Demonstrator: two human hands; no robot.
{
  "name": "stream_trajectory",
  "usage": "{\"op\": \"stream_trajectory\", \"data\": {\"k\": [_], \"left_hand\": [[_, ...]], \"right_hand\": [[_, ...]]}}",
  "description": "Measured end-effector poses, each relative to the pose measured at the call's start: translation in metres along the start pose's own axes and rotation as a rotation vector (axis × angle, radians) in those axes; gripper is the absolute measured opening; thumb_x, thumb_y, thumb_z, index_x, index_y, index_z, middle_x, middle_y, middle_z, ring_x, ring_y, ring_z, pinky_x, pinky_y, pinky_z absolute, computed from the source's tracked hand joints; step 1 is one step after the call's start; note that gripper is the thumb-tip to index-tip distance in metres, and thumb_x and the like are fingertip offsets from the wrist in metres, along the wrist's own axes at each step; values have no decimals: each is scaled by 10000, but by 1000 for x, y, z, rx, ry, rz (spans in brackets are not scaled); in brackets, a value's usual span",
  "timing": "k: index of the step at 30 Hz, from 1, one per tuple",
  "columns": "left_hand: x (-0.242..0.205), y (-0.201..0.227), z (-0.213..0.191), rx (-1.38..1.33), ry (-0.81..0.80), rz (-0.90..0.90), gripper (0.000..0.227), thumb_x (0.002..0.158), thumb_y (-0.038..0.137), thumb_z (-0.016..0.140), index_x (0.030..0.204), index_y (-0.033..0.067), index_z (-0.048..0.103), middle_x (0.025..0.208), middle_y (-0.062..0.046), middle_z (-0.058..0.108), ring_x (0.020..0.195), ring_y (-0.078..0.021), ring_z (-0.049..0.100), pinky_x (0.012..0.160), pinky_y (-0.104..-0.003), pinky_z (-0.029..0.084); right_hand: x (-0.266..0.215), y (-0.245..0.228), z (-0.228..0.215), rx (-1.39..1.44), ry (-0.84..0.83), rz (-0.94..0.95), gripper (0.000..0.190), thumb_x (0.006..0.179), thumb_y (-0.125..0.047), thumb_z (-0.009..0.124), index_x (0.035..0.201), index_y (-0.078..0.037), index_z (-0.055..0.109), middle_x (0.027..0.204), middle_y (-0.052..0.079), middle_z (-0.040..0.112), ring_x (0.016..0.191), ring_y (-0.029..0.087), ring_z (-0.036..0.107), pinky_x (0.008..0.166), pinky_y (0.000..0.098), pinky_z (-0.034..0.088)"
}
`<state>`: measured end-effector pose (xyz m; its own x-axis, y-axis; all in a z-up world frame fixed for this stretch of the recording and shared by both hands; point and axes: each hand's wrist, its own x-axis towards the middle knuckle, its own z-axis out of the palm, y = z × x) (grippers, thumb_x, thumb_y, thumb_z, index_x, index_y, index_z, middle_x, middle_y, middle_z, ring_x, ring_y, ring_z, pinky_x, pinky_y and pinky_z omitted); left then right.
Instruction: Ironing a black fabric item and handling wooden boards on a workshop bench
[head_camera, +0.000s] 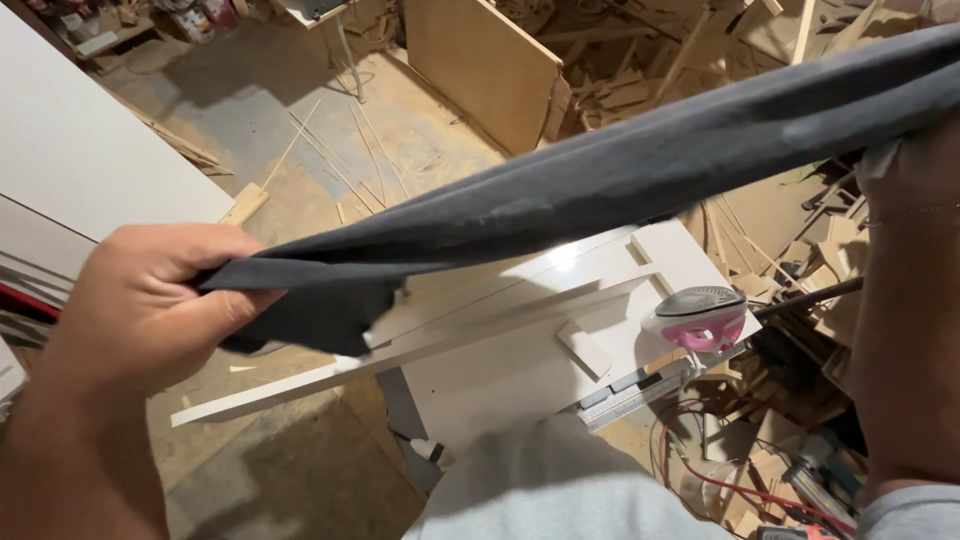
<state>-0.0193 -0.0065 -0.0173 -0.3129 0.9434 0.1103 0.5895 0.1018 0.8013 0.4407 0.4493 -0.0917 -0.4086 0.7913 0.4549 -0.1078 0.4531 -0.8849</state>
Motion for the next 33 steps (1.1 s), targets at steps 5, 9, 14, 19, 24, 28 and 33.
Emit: {"op": "stream_trajectory", "data": {"k": [5,9,14,19,24,28,33], "left_hand": [[17,-11,13,64,-16,-108,124,733,15,636,657,38,731,568,-41,592,518,-150,458,453,-296,306],[28,-29,24,31,-44,-117,98,799,59,692,721,57,751,596,-21,567,564,-144,454,516,-296,316],[28,-24,35,-60,-111,-189,133,773,0,637,661,27,704,495,-77,608,429,-161,465,403,-309,341],[40,-25,56,374,-193,-411,183,814,173,629,751,177,801,710,32,724,626,-128,588,568,-292,414],[38,-123,102,539,-275,-268,215,789,286,624,899,329,804,924,138,788,890,-137,691,702,-343,490],[13,-213,147,682,-199,181,200,765,329,693,951,273,738,855,52,695,827,-245,675,610,-437,489],[-31,-267,171,785,-107,317,275,740,410,751,1001,350,692,802,52,589,789,-181,667,669,-344,551]], "right_hand": [[-9,-13,20,-106,-17,121,40,1207,-180,470,1189,-155,495,998,4,499,891,109,522,861,257,493],[-15,-24,45,-211,-34,233,63,1172,-121,473,1135,-114,523,954,25,515,802,117,517,729,244,466],[-29,-30,53,-314,-55,369,94,1137,-63,476,1081,-72,551,911,45,531,713,125,512,597,231,439],[-36,-36,64,-456,-67,551,139,1089,15,479,1009,-18,588,853,72,552,595,135,506,421,212,405],[-43,71,25,-1077,-404,580,358,1005,-169,602,1349,-207,693,1002,86,759,702,213,561,617,346,454],[-58,85,44,-1311,-798,551,198,998,-146,572,1043,-216,752,942,-20,790,794,191,697,748,337,562],[-93,159,33,-1441,-906,299,315,871,-308,658,1169,-290,759,1212,11,757,1140,310,717,1005,468,580]]}}
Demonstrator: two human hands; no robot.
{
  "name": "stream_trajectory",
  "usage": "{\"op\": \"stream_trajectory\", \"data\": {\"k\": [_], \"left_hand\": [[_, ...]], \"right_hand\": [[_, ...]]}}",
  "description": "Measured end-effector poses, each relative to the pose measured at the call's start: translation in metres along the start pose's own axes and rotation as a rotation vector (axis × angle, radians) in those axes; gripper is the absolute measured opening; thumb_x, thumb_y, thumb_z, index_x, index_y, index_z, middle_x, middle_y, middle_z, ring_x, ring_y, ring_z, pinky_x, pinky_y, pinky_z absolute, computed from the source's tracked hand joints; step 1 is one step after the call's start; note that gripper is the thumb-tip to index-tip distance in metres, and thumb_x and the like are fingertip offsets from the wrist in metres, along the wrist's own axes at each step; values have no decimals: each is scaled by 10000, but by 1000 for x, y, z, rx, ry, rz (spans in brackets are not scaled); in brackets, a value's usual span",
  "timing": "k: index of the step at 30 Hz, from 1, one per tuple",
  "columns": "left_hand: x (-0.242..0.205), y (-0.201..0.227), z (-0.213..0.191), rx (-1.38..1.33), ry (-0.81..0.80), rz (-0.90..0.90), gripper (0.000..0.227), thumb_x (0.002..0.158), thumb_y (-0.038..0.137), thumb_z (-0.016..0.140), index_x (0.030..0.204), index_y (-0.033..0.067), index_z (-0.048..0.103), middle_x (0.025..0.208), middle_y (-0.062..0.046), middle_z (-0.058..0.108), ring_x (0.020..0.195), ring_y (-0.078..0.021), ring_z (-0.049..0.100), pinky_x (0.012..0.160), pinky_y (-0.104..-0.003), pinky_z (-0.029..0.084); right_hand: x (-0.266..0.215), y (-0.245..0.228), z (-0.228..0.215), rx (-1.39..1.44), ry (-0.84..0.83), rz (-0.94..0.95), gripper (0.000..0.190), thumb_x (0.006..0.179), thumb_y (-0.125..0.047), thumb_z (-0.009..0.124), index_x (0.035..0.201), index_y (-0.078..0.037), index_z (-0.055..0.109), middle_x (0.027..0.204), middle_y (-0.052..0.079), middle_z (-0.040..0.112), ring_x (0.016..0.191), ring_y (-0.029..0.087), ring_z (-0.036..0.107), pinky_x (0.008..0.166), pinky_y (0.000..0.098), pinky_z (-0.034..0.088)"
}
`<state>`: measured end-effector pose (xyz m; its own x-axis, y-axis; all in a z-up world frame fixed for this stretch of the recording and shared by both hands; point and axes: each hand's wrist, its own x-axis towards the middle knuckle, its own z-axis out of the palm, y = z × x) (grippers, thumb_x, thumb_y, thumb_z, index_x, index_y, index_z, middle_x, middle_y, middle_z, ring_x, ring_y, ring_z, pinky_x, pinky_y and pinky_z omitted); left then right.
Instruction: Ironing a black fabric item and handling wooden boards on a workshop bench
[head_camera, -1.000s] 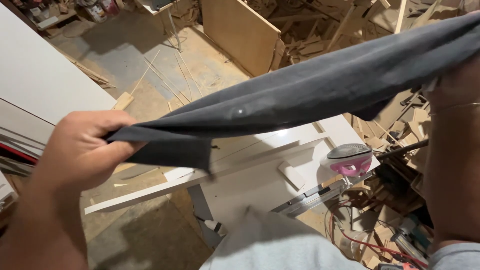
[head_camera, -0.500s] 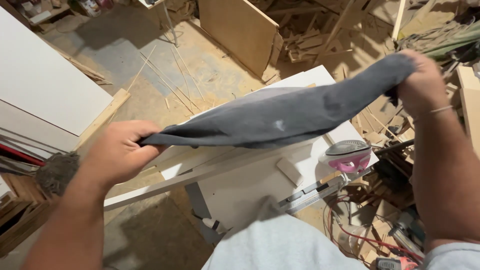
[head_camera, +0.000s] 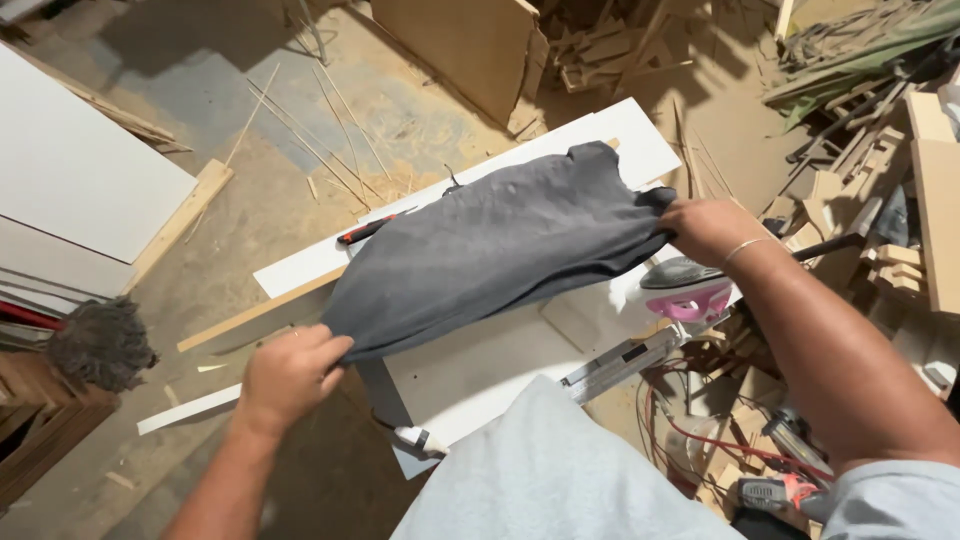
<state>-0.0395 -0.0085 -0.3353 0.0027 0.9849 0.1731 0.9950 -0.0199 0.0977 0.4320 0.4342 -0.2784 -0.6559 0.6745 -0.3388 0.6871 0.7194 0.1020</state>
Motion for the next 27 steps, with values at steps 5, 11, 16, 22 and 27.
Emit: {"op": "stream_trajectory", "data": {"k": [5,11,16,22,27], "left_hand": [[-40,11,72,98,76,156,379,724,410,746,1083,308,677,824,41,547,780,-199,618,646,-340,530],[-51,31,108,34,-56,87,323,831,445,700,1067,225,705,1001,-30,633,945,-272,643,732,-396,519],[-36,36,82,6,346,-420,269,918,531,709,925,263,721,890,27,668,834,-242,684,747,-422,529],[-9,37,79,42,423,-762,372,850,492,809,992,156,732,1049,-70,710,1069,-329,672,887,-472,490],[-2,24,128,38,332,-871,384,867,561,744,966,193,787,1156,-45,730,1270,-331,614,1143,-595,339]], "right_hand": [[-8,-41,13,-322,-199,-53,431,885,-546,615,1275,-392,718,1440,-113,640,1440,157,515,1225,444,371],[0,-54,50,-435,-186,18,547,837,-703,511,1213,-362,714,1324,-80,679,1317,183,559,1142,484,332],[22,-86,84,-124,283,34,371,880,-525,672,1129,-261,749,1024,-12,717,1004,232,717,894,366,566],[18,-161,138,49,632,-45,543,846,-504,721,1337,-279,671,1394,-31,640,1266,209,617,1106,388,455],[-5,-208,130,131,639,-104,676,859,-497,707,1458,-204,597,1523,62,574,1406,279,521,1213,494,334]]}}
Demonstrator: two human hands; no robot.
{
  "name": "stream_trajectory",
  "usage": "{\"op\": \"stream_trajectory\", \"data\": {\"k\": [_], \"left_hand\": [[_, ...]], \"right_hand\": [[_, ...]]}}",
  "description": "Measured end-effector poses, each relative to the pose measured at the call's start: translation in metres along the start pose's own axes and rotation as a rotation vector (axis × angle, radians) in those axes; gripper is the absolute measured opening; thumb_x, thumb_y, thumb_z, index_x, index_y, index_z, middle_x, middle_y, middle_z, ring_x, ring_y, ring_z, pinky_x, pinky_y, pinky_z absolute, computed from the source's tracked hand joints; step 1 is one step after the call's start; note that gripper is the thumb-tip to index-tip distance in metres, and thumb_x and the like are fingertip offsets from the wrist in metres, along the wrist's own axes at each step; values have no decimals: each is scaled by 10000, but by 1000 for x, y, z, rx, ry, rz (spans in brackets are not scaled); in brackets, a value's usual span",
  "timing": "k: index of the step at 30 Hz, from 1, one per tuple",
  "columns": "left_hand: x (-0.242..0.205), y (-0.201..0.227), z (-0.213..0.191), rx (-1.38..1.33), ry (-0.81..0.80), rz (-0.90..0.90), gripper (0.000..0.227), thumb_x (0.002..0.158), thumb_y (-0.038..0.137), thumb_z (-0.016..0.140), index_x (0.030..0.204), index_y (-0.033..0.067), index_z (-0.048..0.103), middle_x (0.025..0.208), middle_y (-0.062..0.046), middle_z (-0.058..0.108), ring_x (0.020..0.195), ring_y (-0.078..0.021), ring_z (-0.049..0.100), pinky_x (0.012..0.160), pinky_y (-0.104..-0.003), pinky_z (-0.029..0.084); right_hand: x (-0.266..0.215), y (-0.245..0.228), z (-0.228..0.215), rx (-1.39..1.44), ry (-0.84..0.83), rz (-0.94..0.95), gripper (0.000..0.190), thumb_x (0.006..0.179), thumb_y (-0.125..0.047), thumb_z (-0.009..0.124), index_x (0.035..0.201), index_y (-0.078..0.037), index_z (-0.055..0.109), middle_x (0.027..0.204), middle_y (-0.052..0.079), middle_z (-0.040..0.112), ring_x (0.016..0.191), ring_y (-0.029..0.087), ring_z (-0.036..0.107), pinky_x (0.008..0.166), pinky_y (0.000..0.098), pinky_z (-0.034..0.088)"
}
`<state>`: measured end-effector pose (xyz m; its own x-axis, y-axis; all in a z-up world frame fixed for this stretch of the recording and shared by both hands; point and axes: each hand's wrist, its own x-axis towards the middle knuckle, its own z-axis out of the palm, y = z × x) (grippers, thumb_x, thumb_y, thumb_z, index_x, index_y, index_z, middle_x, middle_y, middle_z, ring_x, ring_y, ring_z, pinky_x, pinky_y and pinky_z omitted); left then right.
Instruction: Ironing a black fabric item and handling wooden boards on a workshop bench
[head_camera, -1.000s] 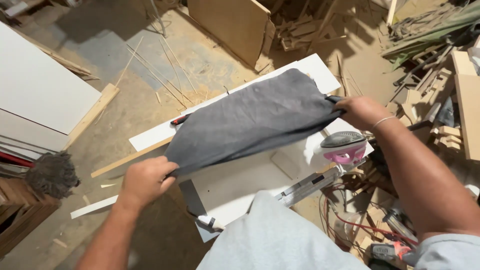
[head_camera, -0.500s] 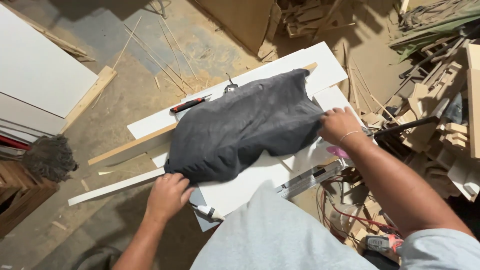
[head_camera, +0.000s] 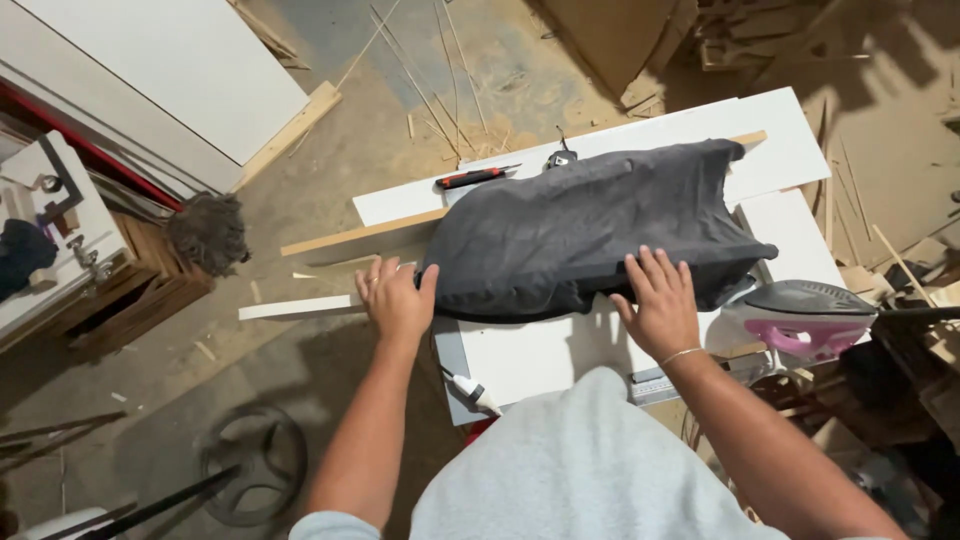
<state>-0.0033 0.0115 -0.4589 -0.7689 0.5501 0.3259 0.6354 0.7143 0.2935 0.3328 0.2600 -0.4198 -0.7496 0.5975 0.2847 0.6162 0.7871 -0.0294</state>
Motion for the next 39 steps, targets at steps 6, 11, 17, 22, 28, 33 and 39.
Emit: {"op": "stream_trajectory", "data": {"k": [6,11,17,22,28,33,39], "left_hand": [[14,-4,26,1,-275,-99,275,873,490,715,955,241,797,1179,8,741,1345,-298,577,1203,-631,254],[17,-14,27,-127,-194,-108,211,910,432,723,977,236,764,990,3,762,1155,-244,677,1138,-510,408],[19,-8,-23,-309,-122,-98,166,923,293,757,1030,175,715,832,-101,728,919,-357,720,825,-482,569],[25,-7,-43,33,-36,134,327,758,254,829,1059,201,711,907,-60,703,929,-323,670,865,-479,525],[72,79,-54,-124,-100,213,411,821,365,839,1138,122,741,1084,-75,722,1114,-320,657,1015,-515,461],[133,132,34,-173,-118,290,470,852,570,757,1066,153,741,1003,-70,721,1027,-326,680,956,-518,493],[193,217,54,-57,-873,76,877,926,845,323,1302,150,703,1358,-123,674,1349,-347,570,1097,-549,417]], "right_hand": [[-14,3,23,-2,-42,7,810,812,-462,725,1542,-199,495,1613,61,472,1496,279,410,1261,519,254],[-16,0,24,1,-75,40,853,798,-439,722,1571,-205,449,1644,54,425,1525,273,365,1269,523,230],[-17,-2,25,3,-134,71,886,793,-458,720,1588,-209,416,1665,48,386,1547,272,318,1282,518,208],[-16,-1,25,19,-75,37,923,747,-446,754,1579,-215,426,1655,44,396,1530,277,341,1260,541,234],[-16,-1,27,25,-65,41,930,718,-440,780,1560,-221,450,1638,42,422,1510,278,370,1245,551,260],[-16,-2,26,12,-67,33,939,723,-456,777,1563,-217,433,1645,39,397,1516,283,350,1243,554,244],[-13,-3,25,22,-49,18,953,689,-445,802,1541,-202,451,1630,62,405,1495,302,370,1220,572,263]]}}
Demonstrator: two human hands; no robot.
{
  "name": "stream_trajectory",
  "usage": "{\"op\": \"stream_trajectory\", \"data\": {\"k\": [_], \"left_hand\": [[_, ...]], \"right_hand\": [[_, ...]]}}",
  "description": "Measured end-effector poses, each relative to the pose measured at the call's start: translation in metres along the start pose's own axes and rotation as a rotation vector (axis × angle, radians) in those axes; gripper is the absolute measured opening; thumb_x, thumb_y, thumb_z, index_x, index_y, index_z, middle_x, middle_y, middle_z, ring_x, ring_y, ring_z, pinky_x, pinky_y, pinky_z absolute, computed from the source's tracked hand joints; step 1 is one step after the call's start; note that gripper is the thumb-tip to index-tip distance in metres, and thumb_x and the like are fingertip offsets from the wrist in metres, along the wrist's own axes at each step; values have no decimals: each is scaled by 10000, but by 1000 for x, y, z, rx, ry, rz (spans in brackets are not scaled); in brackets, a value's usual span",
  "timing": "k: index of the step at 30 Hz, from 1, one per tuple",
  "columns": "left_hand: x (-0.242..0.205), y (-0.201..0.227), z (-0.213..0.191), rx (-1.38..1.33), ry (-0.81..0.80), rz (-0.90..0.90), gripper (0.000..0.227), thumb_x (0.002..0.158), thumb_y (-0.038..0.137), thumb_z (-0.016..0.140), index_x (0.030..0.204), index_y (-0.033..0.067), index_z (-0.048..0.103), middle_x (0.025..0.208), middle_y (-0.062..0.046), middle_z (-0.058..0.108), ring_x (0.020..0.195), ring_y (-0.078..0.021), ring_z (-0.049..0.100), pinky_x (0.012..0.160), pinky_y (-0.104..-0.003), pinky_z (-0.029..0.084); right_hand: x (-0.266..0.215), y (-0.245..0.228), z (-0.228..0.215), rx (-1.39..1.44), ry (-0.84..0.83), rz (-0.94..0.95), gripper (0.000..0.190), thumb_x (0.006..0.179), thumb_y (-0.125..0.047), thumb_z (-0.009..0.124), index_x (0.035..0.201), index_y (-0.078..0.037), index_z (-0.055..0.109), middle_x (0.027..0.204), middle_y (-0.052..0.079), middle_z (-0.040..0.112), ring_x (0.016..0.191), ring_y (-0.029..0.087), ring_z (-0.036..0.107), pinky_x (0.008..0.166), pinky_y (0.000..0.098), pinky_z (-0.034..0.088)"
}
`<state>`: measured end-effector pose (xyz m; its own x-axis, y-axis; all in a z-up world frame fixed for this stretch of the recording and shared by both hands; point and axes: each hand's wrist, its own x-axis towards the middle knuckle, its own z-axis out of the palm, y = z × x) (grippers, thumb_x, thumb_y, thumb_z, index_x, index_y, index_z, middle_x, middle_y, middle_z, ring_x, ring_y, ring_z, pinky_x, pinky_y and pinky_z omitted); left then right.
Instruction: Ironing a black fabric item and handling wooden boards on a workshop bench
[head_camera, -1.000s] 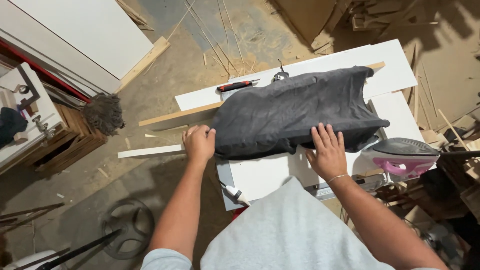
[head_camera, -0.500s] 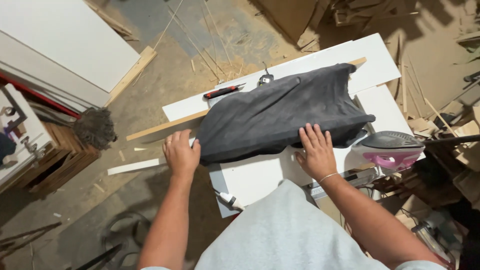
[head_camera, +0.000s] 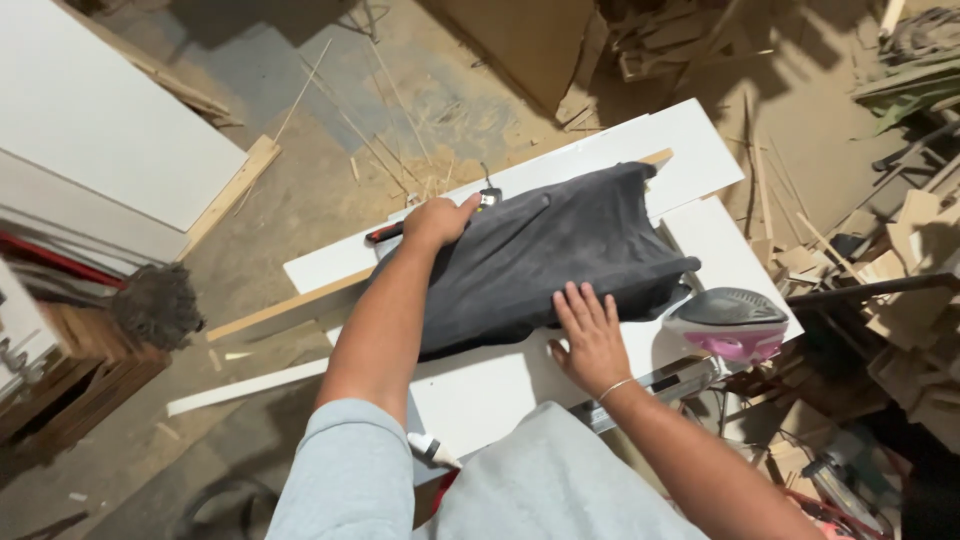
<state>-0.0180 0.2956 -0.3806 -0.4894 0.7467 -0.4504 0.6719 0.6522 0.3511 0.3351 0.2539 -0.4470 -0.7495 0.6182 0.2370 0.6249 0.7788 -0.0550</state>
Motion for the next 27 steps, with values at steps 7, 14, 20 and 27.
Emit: {"op": "stream_trajectory", "data": {"k": [7,14,20,27], "left_hand": [[79,-1,45,-53,-198,-72,888,827,702,628,1413,35,625,1475,-147,599,1410,-297,524,1161,-471,408],[116,-34,81,-148,-32,72,311,916,507,635,1056,281,796,1080,-54,770,1166,-304,682,982,-448,544],[-41,24,18,-354,348,416,206,1034,373,606,1041,193,706,1007,-140,731,1052,-364,683,895,-523,539],[-118,13,57,-103,283,756,171,976,370,619,938,223,698,809,-51,742,821,-274,737,731,-417,591]], "right_hand": [[0,-1,1,20,24,-21,971,687,-445,794,1551,-193,429,1620,78,404,1502,313,351,1213,580,258],[-2,-2,0,27,9,-18,973,712,-433,790,1570,-194,397,1647,77,359,1515,314,320,1221,587,241],[-2,-2,-2,22,-27,-27,960,743,-429,772,1581,-186,372,1653,86,341,1519,319,304,1217,589,239],[-3,1,8,-1,-16,-33,940,723,-469,777,1546,-190,418,1591,79,417,1488,316,354,1228,591,239]]}}
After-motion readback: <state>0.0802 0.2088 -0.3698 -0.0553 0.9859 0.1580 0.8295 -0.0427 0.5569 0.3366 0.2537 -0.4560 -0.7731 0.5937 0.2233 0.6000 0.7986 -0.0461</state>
